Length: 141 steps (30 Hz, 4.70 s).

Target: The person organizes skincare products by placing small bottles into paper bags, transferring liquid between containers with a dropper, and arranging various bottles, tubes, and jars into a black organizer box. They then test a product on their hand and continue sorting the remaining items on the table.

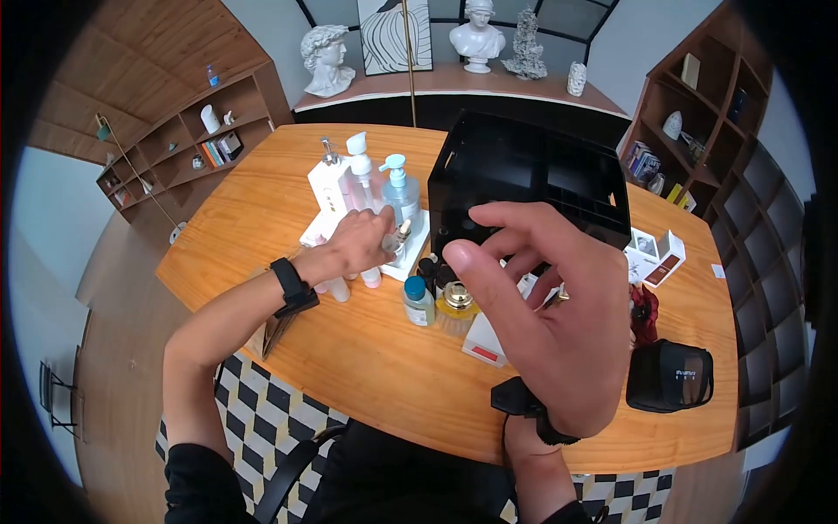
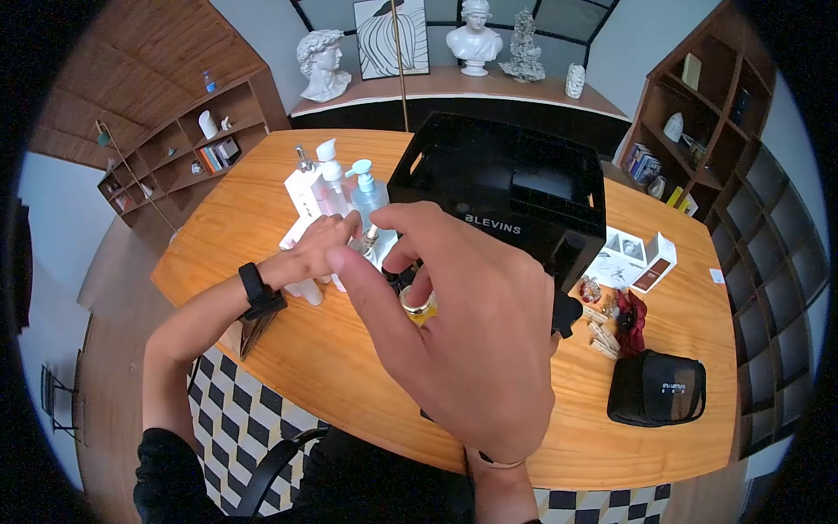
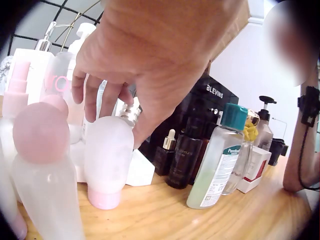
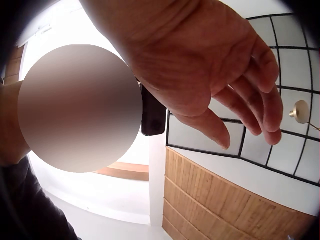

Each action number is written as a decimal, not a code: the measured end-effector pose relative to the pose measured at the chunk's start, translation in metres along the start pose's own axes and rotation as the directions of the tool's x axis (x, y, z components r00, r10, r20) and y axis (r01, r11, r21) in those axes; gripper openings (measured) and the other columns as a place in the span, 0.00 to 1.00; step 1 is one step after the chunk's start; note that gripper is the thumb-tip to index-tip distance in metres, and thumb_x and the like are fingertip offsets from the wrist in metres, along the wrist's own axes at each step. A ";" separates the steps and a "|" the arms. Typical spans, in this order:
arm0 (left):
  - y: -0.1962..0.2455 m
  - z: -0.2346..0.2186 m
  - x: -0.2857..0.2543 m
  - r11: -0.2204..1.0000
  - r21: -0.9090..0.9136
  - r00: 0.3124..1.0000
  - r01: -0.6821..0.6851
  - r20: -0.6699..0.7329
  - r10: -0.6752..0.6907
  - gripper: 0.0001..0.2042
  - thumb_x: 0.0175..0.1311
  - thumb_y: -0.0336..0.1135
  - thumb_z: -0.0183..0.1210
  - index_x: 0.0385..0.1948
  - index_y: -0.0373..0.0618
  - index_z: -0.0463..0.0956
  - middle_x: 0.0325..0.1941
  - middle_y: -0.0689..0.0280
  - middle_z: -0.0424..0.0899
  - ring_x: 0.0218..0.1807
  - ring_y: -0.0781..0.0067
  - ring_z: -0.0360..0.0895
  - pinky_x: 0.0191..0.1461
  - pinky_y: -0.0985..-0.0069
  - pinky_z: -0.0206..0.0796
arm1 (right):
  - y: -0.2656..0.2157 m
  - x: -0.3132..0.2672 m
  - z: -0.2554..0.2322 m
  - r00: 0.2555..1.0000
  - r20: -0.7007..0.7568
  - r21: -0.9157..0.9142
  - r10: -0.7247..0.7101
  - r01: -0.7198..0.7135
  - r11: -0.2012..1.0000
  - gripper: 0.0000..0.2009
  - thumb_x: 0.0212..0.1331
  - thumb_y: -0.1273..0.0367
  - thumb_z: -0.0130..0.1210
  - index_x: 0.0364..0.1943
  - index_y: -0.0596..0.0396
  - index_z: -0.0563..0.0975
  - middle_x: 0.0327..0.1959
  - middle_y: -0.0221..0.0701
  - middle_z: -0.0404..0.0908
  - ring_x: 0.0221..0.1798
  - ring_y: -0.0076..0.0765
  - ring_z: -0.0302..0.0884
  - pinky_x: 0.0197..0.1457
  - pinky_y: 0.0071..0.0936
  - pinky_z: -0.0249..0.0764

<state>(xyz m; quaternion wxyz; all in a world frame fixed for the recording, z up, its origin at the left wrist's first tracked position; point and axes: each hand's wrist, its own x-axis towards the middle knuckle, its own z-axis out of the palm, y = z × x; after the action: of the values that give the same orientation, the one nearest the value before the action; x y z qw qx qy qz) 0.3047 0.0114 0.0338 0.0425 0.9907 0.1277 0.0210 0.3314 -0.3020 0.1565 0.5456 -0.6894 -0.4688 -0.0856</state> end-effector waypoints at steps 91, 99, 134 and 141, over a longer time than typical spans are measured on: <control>0.246 0.031 -0.099 0.319 0.072 0.230 -0.945 -0.547 0.805 0.37 0.57 0.47 0.64 0.73 0.49 0.74 0.58 0.64 0.83 0.51 0.70 0.79 0.53 0.70 0.71 | 0.083 -0.164 -0.054 0.422 0.905 0.106 0.049 -0.335 0.936 0.15 0.67 0.59 0.73 0.48 0.53 0.84 0.37 0.24 0.85 0.35 0.21 0.76 0.38 0.26 0.74; 0.216 0.030 -0.119 0.381 0.107 0.238 -0.918 -0.620 0.748 0.27 0.67 0.46 0.62 0.65 0.43 0.79 0.54 0.62 0.85 0.50 0.69 0.80 0.51 0.71 0.70 | 0.089 -0.179 -0.065 0.629 0.751 0.104 -0.199 0.186 0.977 0.18 0.72 0.59 0.66 0.57 0.54 0.83 0.46 0.38 0.87 0.49 0.41 0.85 0.52 0.39 0.80; 0.152 -0.036 -0.158 0.303 0.087 0.193 -0.949 -0.598 0.778 0.33 0.59 0.42 0.69 0.70 0.52 0.78 0.73 0.59 0.77 0.55 0.68 0.82 0.59 0.66 0.72 | -0.023 -0.195 0.009 0.924 0.222 0.270 0.311 -0.364 0.891 0.08 0.69 0.75 0.67 0.49 0.63 0.87 0.43 0.36 0.91 0.44 0.28 0.86 0.44 0.25 0.82; 0.148 -0.031 -0.158 0.284 0.079 0.203 -0.956 -0.521 0.829 0.32 0.63 0.42 0.65 0.73 0.49 0.75 0.74 0.56 0.76 0.53 0.65 0.81 0.63 0.63 0.71 | -0.030 -0.193 0.021 0.854 0.423 0.366 0.303 -0.467 0.805 0.12 0.80 0.69 0.55 0.58 0.61 0.82 0.52 0.34 0.88 0.47 0.23 0.83 0.47 0.23 0.80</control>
<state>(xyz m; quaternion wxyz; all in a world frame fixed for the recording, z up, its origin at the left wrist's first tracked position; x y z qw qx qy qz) 0.1877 -0.1689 0.0728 0.1200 0.8211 -0.4733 0.2957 0.1957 -0.3927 0.0469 0.6070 -0.6273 -0.4109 0.2632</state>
